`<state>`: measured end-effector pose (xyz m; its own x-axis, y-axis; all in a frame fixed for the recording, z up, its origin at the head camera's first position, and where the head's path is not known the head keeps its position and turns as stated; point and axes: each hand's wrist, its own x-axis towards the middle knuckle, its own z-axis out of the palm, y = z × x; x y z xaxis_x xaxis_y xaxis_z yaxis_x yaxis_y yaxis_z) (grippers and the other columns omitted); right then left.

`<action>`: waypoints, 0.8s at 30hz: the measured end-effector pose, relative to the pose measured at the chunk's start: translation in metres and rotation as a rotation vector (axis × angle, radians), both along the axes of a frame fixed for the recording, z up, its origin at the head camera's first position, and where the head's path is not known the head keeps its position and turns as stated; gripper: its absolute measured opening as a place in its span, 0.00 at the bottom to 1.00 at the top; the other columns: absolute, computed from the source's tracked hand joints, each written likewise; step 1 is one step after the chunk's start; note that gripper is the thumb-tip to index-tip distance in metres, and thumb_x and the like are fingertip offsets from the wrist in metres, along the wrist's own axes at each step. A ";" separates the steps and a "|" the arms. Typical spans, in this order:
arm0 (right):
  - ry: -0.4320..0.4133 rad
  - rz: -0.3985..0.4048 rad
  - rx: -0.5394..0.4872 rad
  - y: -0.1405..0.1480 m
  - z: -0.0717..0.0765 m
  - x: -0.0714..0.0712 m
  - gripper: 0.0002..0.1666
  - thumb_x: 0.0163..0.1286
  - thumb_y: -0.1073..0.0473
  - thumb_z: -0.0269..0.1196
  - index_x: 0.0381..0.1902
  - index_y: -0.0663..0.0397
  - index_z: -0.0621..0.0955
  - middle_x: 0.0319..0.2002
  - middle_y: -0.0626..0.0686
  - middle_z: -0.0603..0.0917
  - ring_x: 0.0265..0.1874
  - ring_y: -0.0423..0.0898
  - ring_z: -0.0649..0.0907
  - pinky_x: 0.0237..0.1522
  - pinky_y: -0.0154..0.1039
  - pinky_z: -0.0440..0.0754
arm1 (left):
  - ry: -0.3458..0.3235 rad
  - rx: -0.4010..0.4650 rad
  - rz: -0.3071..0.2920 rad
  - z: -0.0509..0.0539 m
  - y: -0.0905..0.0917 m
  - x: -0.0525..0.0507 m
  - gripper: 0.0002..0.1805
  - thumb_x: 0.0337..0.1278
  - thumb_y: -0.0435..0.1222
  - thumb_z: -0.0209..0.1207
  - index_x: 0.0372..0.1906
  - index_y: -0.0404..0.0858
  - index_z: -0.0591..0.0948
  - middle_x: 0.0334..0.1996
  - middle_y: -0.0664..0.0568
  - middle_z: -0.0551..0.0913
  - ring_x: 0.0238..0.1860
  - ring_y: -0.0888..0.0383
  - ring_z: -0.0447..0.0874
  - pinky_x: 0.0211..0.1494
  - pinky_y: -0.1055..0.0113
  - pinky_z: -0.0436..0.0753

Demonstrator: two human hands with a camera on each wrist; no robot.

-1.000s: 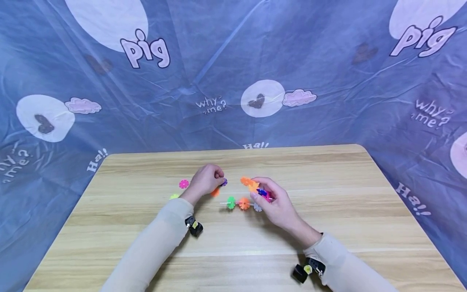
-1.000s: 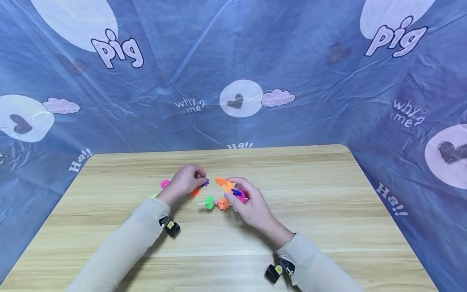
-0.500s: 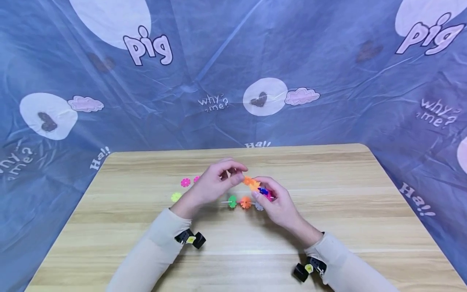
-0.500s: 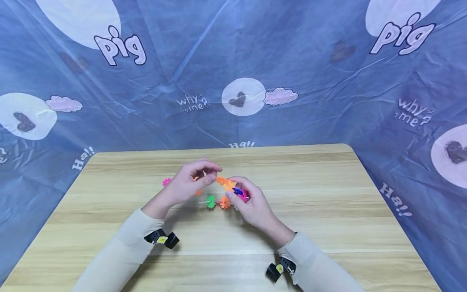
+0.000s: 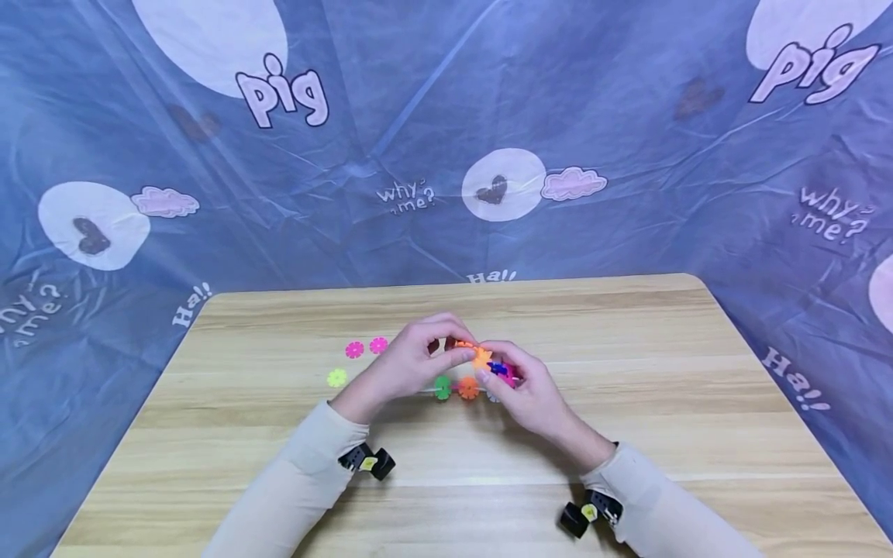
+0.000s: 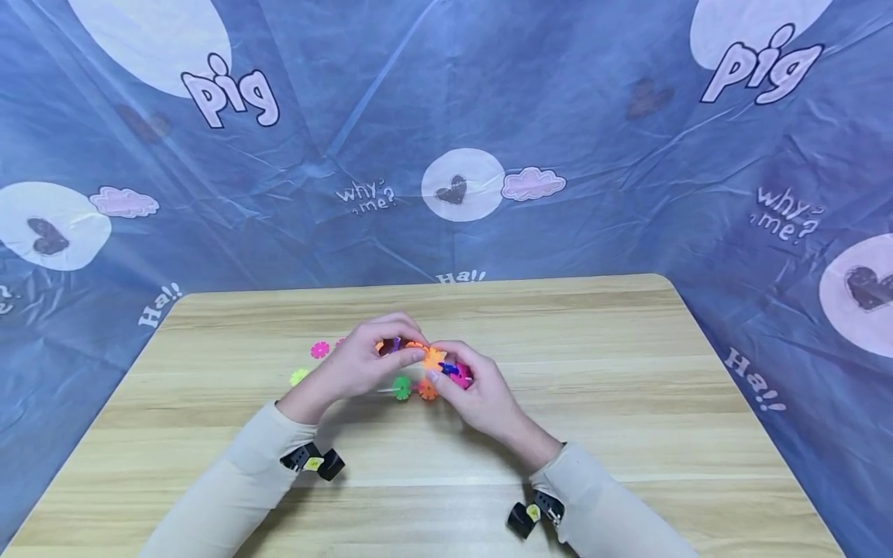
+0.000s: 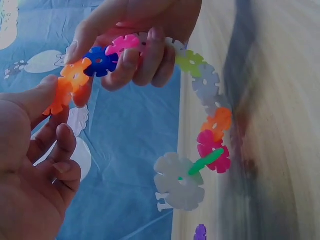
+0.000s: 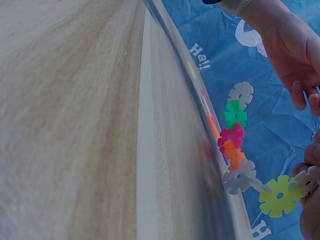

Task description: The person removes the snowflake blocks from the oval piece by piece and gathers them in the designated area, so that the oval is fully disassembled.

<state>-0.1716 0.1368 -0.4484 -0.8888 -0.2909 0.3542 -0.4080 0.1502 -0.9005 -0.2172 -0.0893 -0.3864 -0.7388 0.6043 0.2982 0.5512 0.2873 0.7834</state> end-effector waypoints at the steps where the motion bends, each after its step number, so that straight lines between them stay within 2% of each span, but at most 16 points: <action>1: -0.009 0.000 -0.003 0.000 0.000 0.000 0.22 0.74 0.70 0.66 0.65 0.63 0.81 0.37 0.56 0.86 0.28 0.36 0.82 0.29 0.35 0.85 | 0.000 -0.001 0.007 -0.001 -0.001 0.000 0.05 0.71 0.35 0.69 0.47 0.41 0.90 0.44 0.53 0.88 0.45 0.60 0.82 0.49 0.60 0.82; 4: -0.043 -0.010 -0.011 0.000 0.001 0.000 0.23 0.74 0.69 0.67 0.66 0.63 0.81 0.42 0.62 0.88 0.30 0.38 0.86 0.30 0.38 0.89 | 0.014 -0.007 0.035 -0.002 -0.002 -0.001 0.03 0.70 0.35 0.69 0.44 0.41 0.91 0.43 0.53 0.89 0.42 0.60 0.83 0.47 0.67 0.81; 7: -0.061 -0.040 -0.017 0.000 0.002 -0.001 0.25 0.73 0.69 0.68 0.67 0.62 0.81 0.44 0.63 0.89 0.32 0.39 0.87 0.32 0.38 0.90 | 0.036 -0.012 0.072 -0.003 -0.002 -0.001 0.03 0.71 0.35 0.69 0.42 0.41 0.91 0.42 0.53 0.90 0.42 0.60 0.85 0.47 0.68 0.83; 11: -0.084 -0.070 -0.041 -0.001 0.002 -0.003 0.26 0.73 0.69 0.69 0.68 0.59 0.81 0.40 0.55 0.89 0.33 0.38 0.87 0.34 0.38 0.90 | 0.056 0.026 0.124 -0.007 -0.001 -0.001 0.04 0.73 0.35 0.68 0.43 0.40 0.90 0.42 0.52 0.90 0.41 0.61 0.85 0.45 0.68 0.83; 14: -0.106 -0.077 -0.053 -0.003 0.001 -0.006 0.27 0.72 0.68 0.70 0.68 0.58 0.82 0.38 0.47 0.87 0.32 0.38 0.85 0.34 0.35 0.88 | 0.082 0.073 0.136 -0.011 0.001 -0.002 0.03 0.72 0.32 0.67 0.41 0.38 0.89 0.39 0.50 0.90 0.34 0.61 0.79 0.37 0.70 0.78; 16: -0.128 -0.072 -0.075 -0.004 0.000 -0.007 0.26 0.72 0.68 0.70 0.67 0.59 0.82 0.37 0.44 0.86 0.30 0.39 0.84 0.31 0.35 0.86 | 0.119 0.082 0.143 -0.013 0.003 -0.002 0.02 0.71 0.30 0.67 0.40 0.36 0.89 0.37 0.49 0.89 0.32 0.61 0.76 0.36 0.70 0.77; 21: -0.177 -0.067 -0.132 -0.008 -0.001 -0.007 0.24 0.72 0.70 0.69 0.65 0.64 0.82 0.38 0.43 0.88 0.24 0.43 0.84 0.22 0.38 0.84 | 0.209 0.025 0.177 -0.014 0.009 -0.001 0.03 0.72 0.30 0.65 0.39 0.35 0.86 0.35 0.49 0.86 0.32 0.59 0.76 0.39 0.68 0.79; 24: -0.182 -0.085 -0.125 -0.009 -0.001 -0.007 0.24 0.72 0.69 0.69 0.65 0.64 0.83 0.38 0.43 0.88 0.24 0.44 0.84 0.23 0.39 0.85 | 0.250 -0.023 0.195 -0.014 0.010 -0.001 0.03 0.72 0.31 0.65 0.39 0.35 0.84 0.35 0.49 0.85 0.33 0.59 0.77 0.41 0.65 0.81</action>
